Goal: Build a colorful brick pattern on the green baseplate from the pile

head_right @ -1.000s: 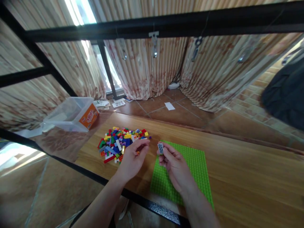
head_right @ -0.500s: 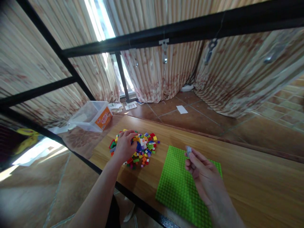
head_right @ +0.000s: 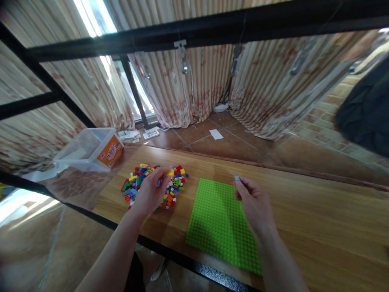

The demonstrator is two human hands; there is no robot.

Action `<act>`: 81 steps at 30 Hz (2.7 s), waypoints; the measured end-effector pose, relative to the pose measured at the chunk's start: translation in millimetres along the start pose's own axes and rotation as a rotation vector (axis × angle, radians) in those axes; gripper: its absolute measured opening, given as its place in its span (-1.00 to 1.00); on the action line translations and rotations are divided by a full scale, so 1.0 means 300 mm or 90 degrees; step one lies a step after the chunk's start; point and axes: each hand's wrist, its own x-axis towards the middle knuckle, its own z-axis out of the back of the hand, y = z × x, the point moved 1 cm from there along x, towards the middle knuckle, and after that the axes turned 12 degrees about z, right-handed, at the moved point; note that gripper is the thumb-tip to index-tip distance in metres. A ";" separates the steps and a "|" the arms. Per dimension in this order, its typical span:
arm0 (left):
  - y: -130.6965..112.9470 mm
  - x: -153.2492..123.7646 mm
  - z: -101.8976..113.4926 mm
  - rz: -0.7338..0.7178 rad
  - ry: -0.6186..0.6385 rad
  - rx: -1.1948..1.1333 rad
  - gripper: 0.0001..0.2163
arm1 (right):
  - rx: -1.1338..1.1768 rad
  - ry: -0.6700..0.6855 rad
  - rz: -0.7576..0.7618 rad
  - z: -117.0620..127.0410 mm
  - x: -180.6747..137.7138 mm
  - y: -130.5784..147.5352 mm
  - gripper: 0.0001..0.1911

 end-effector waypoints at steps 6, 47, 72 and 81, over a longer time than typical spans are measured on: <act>-0.097 -0.118 -0.196 0.021 0.231 -0.034 -0.78 | -0.014 0.020 -0.036 0.014 -0.003 -0.025 -0.50; -0.123 -0.050 -0.345 0.034 0.254 0.073 -0.84 | -0.252 0.158 0.111 0.066 0.000 -0.036 -0.60; -0.118 -0.047 -0.347 0.006 0.270 0.017 -0.55 | -0.620 0.349 0.365 0.034 -0.051 -0.022 -0.68; -0.107 -0.035 -0.324 0.025 0.224 0.063 -0.55 | -0.635 0.340 0.380 -0.048 -0.067 -0.035 -0.74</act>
